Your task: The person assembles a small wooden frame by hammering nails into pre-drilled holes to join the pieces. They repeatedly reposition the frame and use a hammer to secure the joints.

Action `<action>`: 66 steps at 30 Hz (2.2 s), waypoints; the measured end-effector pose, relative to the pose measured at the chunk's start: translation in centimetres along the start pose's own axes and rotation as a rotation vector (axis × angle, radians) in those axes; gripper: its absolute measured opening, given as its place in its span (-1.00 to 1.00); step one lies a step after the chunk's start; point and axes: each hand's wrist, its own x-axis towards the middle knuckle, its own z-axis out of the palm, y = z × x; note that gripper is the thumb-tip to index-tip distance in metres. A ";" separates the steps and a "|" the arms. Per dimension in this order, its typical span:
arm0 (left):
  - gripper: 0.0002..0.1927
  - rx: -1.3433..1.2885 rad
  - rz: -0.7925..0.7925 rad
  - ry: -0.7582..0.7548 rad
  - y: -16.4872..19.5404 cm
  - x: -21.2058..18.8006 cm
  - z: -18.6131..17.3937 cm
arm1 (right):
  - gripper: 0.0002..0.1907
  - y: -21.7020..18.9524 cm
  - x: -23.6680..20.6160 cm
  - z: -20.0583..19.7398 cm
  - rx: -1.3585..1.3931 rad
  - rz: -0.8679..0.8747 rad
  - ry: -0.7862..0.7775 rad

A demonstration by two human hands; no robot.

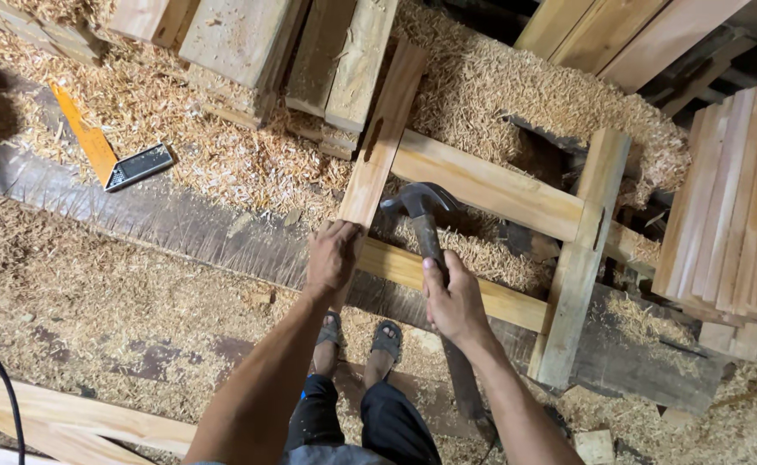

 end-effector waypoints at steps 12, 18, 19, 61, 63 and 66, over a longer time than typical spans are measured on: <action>-0.85 0.101 -0.011 -0.009 -0.1 0.0 0.9 | -0.38 -3.1 -0.2 1.0 -0.137 -0.276 0.113; -0.86 0.080 0.008 0.037 0.2 0.1 0.7 | -0.29 -4.4 0.1 1.9 -0.235 -0.074 -0.013; -0.86 0.068 0.024 0.053 0.2 0.1 0.6 | -0.28 -4.5 0.2 2.1 -0.237 0.083 -0.095; -0.91 -0.154 -0.157 0.054 2.3 0.5 -1.5 | -0.36 -7.4 0.6 0.1 0.052 -0.579 0.383; -0.92 -0.142 -0.159 0.043 2.1 0.5 -1.3 | -0.51 -6.8 1.0 1.7 -0.078 -0.284 0.135; -0.92 -0.165 -0.123 0.072 1.8 0.8 -1.1 | -0.25 -6.1 1.3 3.2 -0.300 0.081 -0.101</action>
